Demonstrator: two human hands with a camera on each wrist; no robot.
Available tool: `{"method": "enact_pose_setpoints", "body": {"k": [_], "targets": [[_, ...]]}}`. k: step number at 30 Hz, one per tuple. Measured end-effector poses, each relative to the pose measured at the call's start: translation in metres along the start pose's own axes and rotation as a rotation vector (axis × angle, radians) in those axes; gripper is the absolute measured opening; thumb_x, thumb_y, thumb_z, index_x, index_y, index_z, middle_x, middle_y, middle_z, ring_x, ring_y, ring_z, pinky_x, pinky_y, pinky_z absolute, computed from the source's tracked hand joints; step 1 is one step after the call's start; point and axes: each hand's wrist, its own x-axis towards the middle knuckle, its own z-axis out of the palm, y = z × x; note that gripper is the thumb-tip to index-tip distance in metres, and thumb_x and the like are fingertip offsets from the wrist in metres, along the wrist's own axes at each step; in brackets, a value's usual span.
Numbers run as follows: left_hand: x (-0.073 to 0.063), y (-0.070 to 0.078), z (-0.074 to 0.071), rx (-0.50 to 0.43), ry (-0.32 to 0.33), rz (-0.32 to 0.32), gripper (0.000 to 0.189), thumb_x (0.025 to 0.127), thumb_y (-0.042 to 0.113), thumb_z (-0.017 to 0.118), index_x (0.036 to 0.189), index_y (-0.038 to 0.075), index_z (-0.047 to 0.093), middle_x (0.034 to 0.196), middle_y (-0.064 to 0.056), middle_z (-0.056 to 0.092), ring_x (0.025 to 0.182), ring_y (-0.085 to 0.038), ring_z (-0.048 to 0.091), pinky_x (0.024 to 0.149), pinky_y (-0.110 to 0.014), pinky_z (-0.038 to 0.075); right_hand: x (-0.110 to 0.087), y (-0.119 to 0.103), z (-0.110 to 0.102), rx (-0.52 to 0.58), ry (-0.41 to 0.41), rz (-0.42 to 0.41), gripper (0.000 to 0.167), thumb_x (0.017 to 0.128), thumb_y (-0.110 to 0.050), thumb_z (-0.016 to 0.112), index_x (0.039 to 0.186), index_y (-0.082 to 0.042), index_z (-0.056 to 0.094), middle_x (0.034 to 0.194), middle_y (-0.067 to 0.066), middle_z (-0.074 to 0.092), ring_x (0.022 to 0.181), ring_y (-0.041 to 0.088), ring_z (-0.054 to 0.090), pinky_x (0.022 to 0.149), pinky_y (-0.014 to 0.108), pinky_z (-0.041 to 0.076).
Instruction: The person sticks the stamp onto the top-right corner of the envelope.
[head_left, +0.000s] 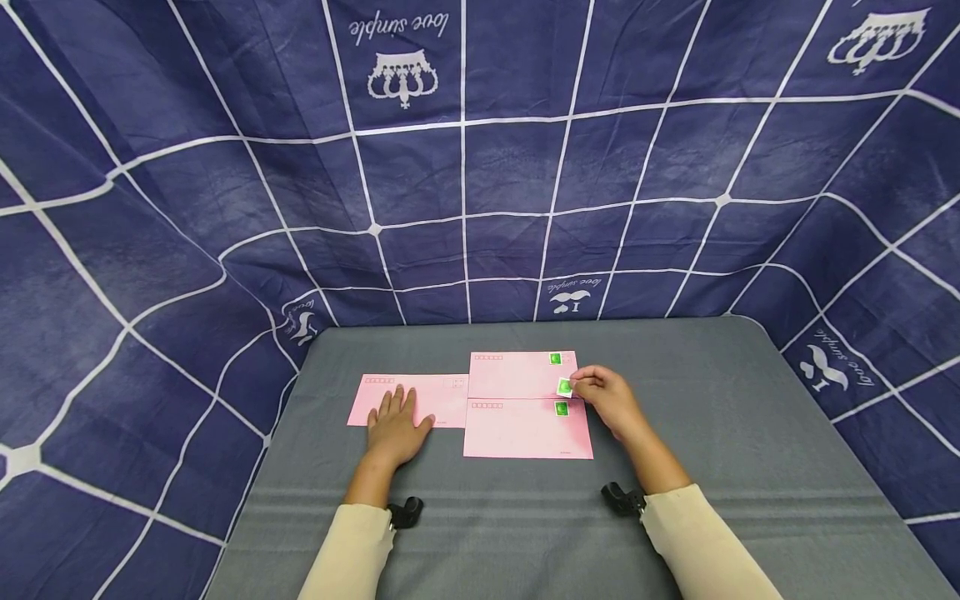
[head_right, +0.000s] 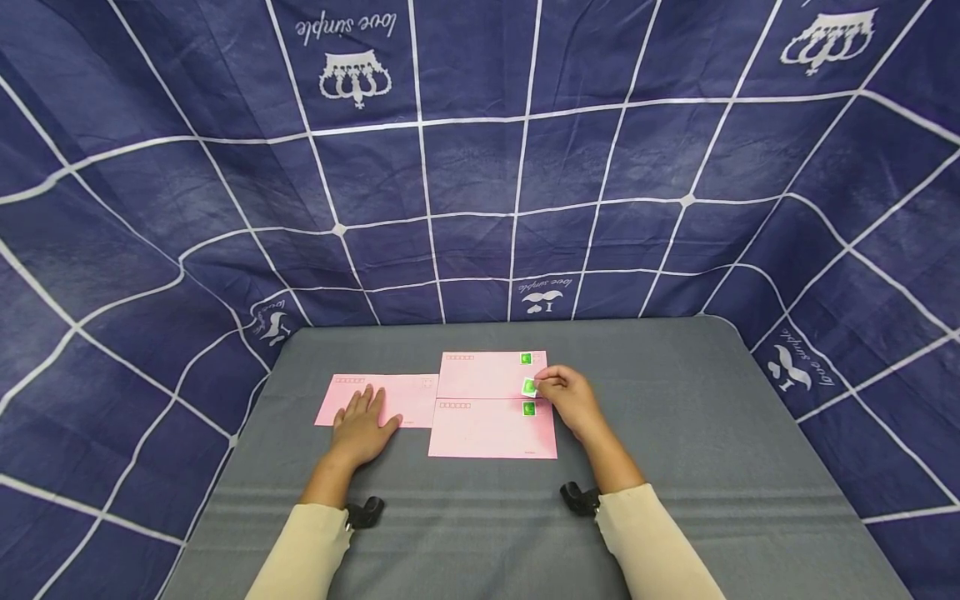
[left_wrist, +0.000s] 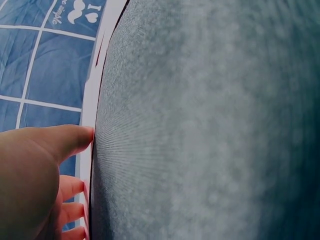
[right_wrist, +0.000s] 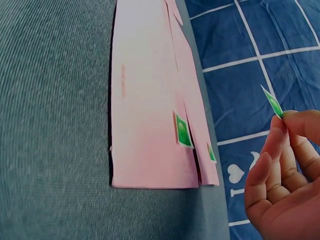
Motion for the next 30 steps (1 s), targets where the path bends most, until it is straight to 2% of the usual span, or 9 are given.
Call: {"method": "enact_pose_setpoints", "body": {"k": [6,9,16,20,25,30], "targets": [[-0.001,-0.001,-0.002,-0.006,0.008,0.01,0.076,0.099,0.048,0.054,0.158,0.005,0.033,0.166,-0.022,0.023,0.155,-0.045,0.016,0.12,-0.071,0.013,-0.01,-0.029,0.008,0.03,-0.04,0.012,0.022,0.094,-0.001,0.065,0.11,0.014,0.063,0.087,0.006,0.068,0.078,0.01,0.063,0.075,0.024,0.054],[-0.001,-0.001,-0.003,-0.017,0.012,0.007,0.076,0.098,0.047,0.055,0.157,0.005,0.034,0.166,-0.022,0.024,0.155,-0.045,0.017,0.119,-0.072,0.012,-0.013,-0.038,0.012,0.026,-0.047,0.009,0.021,0.094,-0.001,0.065,0.109,0.014,0.062,0.087,0.006,0.068,0.078,0.011,0.064,0.071,0.021,0.051],[-0.002,-0.002,-0.004,-0.019,0.014,-0.001,0.076,0.098,0.048,0.056,0.157,0.006,0.035,0.166,-0.021,0.025,0.155,-0.044,0.018,0.118,-0.074,0.012,-0.001,-0.022,0.017,0.062,-0.064,0.0,0.021,0.093,0.001,0.064,0.11,0.014,0.063,0.087,0.004,0.067,0.08,0.016,0.067,0.073,0.024,0.056],[0.0,-0.003,-0.004,-0.01,0.014,-0.002,0.076,0.098,0.048,0.056,0.157,0.006,0.034,0.166,-0.021,0.025,0.155,-0.043,0.018,0.117,-0.074,0.012,0.006,-0.012,0.022,0.053,-0.062,-0.009,0.024,0.094,-0.004,0.067,0.112,0.012,0.064,0.088,0.003,0.066,0.081,0.013,0.066,0.074,0.022,0.056],[0.001,-0.004,-0.003,-0.013,0.01,0.0,0.077,0.098,0.051,0.056,0.158,0.007,0.034,0.167,-0.02,0.024,0.155,-0.043,0.018,0.117,-0.074,0.013,0.009,-0.01,0.027,0.03,-0.058,-0.025,0.024,0.093,-0.007,0.068,0.11,0.01,0.064,0.087,0.002,0.067,0.078,0.009,0.065,0.073,0.019,0.055],[0.001,-0.004,-0.001,-0.018,0.011,0.005,0.079,0.097,0.052,0.056,0.158,0.008,0.033,0.167,-0.02,0.024,0.155,-0.043,0.017,0.117,-0.074,0.012,0.011,-0.01,0.031,0.026,-0.064,-0.029,0.02,0.092,-0.005,0.067,0.108,0.008,0.065,0.084,-0.001,0.067,0.076,0.01,0.066,0.072,0.02,0.055]]}}
